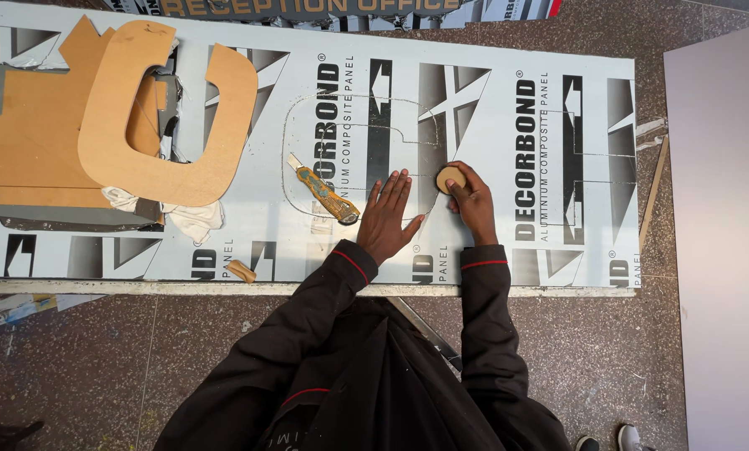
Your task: The person uses a utility knife to cut along a pre-drawn outline of the letter 'C' on a large aluminum composite panel. They carefully follow the curves and straight edges, then remove the cut-out letter piece from the panel.
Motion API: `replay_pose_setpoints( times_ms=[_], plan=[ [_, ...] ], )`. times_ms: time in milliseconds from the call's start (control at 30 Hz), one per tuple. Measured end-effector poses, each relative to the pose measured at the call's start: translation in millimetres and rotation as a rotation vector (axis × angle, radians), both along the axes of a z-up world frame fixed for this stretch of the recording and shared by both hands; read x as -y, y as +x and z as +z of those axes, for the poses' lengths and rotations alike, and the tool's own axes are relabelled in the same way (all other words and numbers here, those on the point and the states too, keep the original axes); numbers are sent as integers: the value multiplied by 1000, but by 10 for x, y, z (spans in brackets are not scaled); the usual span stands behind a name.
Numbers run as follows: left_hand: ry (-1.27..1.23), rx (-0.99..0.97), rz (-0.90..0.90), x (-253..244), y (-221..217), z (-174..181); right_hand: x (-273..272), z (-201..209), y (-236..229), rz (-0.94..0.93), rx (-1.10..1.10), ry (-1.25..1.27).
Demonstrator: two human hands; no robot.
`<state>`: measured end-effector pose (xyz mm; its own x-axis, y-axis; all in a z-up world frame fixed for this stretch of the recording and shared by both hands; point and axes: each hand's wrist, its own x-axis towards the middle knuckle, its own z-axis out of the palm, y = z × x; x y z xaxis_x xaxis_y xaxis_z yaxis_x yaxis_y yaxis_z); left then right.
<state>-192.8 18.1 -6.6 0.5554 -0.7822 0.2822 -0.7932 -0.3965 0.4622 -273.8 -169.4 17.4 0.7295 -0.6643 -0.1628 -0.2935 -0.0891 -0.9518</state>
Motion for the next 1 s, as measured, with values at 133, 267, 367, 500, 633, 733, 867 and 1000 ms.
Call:
replay_pose_setpoints(
  times_ms=[133, 267, 367, 500, 633, 733, 867, 1000],
  plan=[
    [-16, 15, 2, 28, 30, -29, 167, -31, 116, 5, 26, -82],
    [0, -12, -2, 25, 26, -50, 174, 201, 81, 327, -147, -352],
    [-10, 0, -8, 32, 34, -47, 160, 377, 96, 367, -151, -297],
    [-19, -4, -1, 33, 36, -69, 132, 421, 135, 447, -193, -332],
    [-50, 11, 3, 57, 59, -66, 118, 293, 25, 454, -155, -325],
    [-64, -9, 11, 24, 16, -90, 90, 93, -59, 308, -127, -287],
    [-70, 12, -15, 18, 41, -95, -31, 142, -60, 372, -136, -325],
    [-31, 2, -26, 19, 47, -21, -146, 264, -65, 422, -122, -322]
  ],
)
